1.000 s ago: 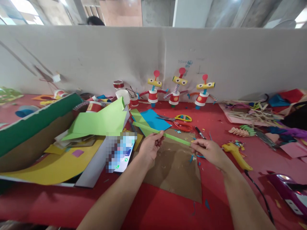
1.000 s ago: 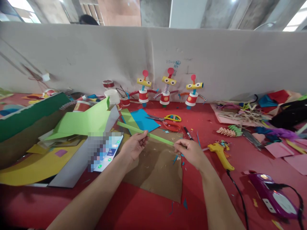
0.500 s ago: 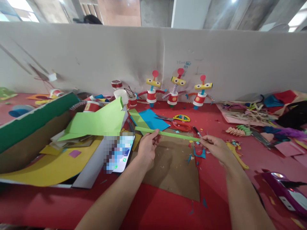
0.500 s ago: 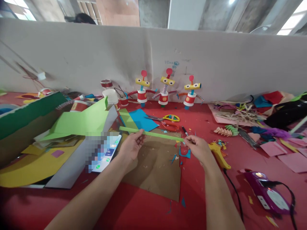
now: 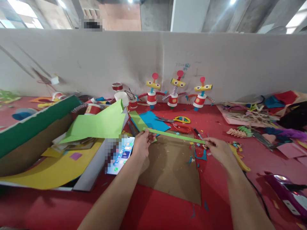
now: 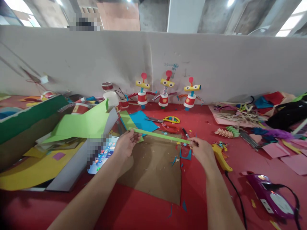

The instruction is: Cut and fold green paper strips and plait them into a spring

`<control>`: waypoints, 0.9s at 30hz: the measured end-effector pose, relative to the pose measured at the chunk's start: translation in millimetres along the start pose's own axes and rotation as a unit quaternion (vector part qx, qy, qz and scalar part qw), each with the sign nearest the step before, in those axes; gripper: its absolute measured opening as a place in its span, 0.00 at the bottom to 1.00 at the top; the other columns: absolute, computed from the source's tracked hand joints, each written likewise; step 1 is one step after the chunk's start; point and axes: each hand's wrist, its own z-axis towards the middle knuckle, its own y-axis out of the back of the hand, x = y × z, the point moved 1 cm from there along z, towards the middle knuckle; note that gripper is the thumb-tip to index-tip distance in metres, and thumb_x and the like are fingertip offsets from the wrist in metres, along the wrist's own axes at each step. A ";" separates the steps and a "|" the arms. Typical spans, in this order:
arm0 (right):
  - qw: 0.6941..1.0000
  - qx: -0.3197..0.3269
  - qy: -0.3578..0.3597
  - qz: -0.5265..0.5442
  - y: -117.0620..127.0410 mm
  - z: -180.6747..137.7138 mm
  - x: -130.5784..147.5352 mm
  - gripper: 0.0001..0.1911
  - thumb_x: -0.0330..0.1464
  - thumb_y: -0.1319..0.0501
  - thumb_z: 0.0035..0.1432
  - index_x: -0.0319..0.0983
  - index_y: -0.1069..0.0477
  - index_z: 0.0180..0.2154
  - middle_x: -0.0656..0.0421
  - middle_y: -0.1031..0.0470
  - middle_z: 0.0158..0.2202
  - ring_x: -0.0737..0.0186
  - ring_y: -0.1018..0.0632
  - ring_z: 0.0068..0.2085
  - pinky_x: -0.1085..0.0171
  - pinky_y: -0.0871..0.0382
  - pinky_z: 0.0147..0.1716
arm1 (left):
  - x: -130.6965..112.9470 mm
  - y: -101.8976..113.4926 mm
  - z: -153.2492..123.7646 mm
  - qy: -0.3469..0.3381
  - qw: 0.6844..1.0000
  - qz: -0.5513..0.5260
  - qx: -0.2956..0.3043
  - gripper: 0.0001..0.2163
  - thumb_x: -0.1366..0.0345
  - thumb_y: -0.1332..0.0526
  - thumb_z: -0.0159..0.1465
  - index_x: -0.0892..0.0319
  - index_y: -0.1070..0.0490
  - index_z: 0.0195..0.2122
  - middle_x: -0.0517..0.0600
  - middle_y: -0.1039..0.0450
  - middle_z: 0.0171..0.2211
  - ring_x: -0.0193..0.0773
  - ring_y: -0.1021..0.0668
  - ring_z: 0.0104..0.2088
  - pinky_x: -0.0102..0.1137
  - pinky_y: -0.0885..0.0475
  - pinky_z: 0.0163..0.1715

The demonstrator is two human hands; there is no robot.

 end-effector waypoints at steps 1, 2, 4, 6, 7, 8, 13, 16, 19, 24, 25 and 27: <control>1.000 0.001 -0.006 -0.004 -0.4 0.6 -0.9 0.14 0.34 0.47 0.50 0.44 0.25 0.36 0.59 0.22 0.26 0.59 0.24 0.27 0.64 0.37 0.27 | -3.0 2.3 2.1 -0.018 0.999 0.045 -0.011 0.05 0.66 0.42 0.58 0.62 0.34 0.30 0.51 0.29 0.28 0.32 0.26 0.26 0.28 0.30 0.28; 1.000 0.004 -0.011 -0.008 -1.2 1.1 -1.7 0.15 0.34 0.47 0.50 0.44 0.25 0.36 0.59 0.22 0.27 0.59 0.24 0.27 0.64 0.37 0.28 | -6.7 4.9 3.4 -0.050 0.992 0.111 -0.025 0.05 0.66 0.42 0.58 0.61 0.33 0.32 0.51 0.28 0.31 0.33 0.26 0.27 0.29 0.31 0.29; 1.000 0.016 -0.014 -0.022 -4.0 2.0 -3.2 0.15 0.34 0.47 0.50 0.43 0.24 0.36 0.58 0.22 0.28 0.58 0.24 0.29 0.63 0.37 0.28 | -15.4 9.2 2.3 -0.149 0.940 0.305 -0.046 0.09 0.67 0.40 0.55 0.59 0.32 0.38 0.52 0.29 0.37 0.36 0.25 0.32 0.30 0.32 0.32; 0.999 0.020 -0.004 -0.050 -7.9 1.9 -3.7 0.14 0.34 0.46 0.49 0.44 0.24 0.35 0.58 0.21 0.29 0.56 0.23 0.32 0.63 0.37 0.29 | -22.2 10.6 -4.0 -0.230 0.824 0.516 -0.040 0.14 0.68 0.37 0.51 0.56 0.31 0.40 0.54 0.30 0.41 0.41 0.26 0.39 0.31 0.33 0.36; 0.998 0.018 0.002 -0.065 -10.1 1.5 -3.6 0.13 0.35 0.46 0.49 0.44 0.24 0.34 0.58 0.21 0.30 0.55 0.23 0.33 0.63 0.37 0.29 | -23.9 10.6 -8.2 -0.241 0.766 0.595 -0.035 0.15 0.67 0.37 0.51 0.56 0.30 0.41 0.55 0.31 0.43 0.44 0.27 0.42 0.32 0.34 0.37; 0.997 0.013 0.008 -0.080 -12.3 0.7 -3.2 0.13 0.35 0.46 0.50 0.44 0.24 0.34 0.58 0.21 0.30 0.55 0.23 0.34 0.63 0.38 0.29 | -24.4 10.2 -12.5 -0.232 0.720 0.654 -0.024 0.15 0.65 0.36 0.50 0.55 0.30 0.41 0.55 0.32 0.44 0.46 0.27 0.42 0.32 0.34 0.37; 0.990 0.010 0.023 -0.138 -19.5 -5.7 3.3 0.14 0.37 0.48 0.52 0.45 0.24 0.34 0.55 0.21 0.31 0.54 0.24 0.31 0.62 0.41 0.26 | -16.0 6.9 -21.1 -0.185 0.655 0.731 0.042 0.06 0.68 0.39 0.52 0.59 0.27 0.32 0.60 0.30 0.40 0.49 0.25 0.39 0.34 0.35 0.35; 0.988 0.028 0.031 -0.147 -20.8 -9.3 8.7 0.14 0.37 0.48 0.53 0.46 0.25 0.35 0.56 0.22 0.30 0.54 0.24 0.31 0.63 0.42 0.25 | -13.6 9.0 -15.0 -0.209 0.711 0.672 -0.008 0.06 0.71 0.43 0.54 0.61 0.29 0.22 0.61 0.29 0.29 0.51 0.25 0.37 0.35 0.35 0.36; 0.989 0.031 0.042 -0.140 -21.7 -12.0 13.2 0.14 0.36 0.48 0.53 0.46 0.25 0.36 0.56 0.22 0.30 0.55 0.24 0.31 0.64 0.42 0.24 | -18.5 9.5 -11.1 -0.259 0.747 0.611 -0.041 0.07 0.71 0.45 0.56 0.59 0.29 0.24 0.58 0.28 0.28 0.48 0.25 0.37 0.34 0.35 0.39; 0.987 0.032 0.045 -0.148 -25.5 -17.1 20.7 0.13 0.37 0.47 0.54 0.46 0.26 0.38 0.55 0.22 0.31 0.55 0.23 0.31 0.64 0.42 0.23 | -30.4 -1.3 -26.4 -0.370 0.850 0.368 -0.067 0.08 0.65 0.45 0.60 0.55 0.29 0.39 0.53 0.26 0.38 0.41 0.26 0.41 0.31 0.36 0.45; 0.988 0.018 0.042 -0.146 -25.9 -18.7 23.2 0.14 0.39 0.47 0.55 0.46 0.26 0.40 0.54 0.22 0.32 0.54 0.23 0.32 0.64 0.41 0.24 | -29.5 -4.5 -32.4 -0.387 0.866 0.309 -0.059 0.09 0.64 0.44 0.60 0.54 0.29 0.39 0.52 0.27 0.41 0.40 0.26 0.44 0.31 0.36 0.46; 0.994 -0.014 0.041 -0.098 -26.3 -22.9 30.0 0.18 0.44 0.48 0.55 0.44 0.27 0.42 0.52 0.23 0.31 0.53 0.24 0.32 0.62 0.39 0.26 | -22.3 -10.9 -46.2 -0.421 0.872 0.251 -0.016 0.09 0.66 0.43 0.59 0.54 0.28 0.40 0.53 0.29 0.47 0.40 0.29 0.50 0.31 0.39 0.51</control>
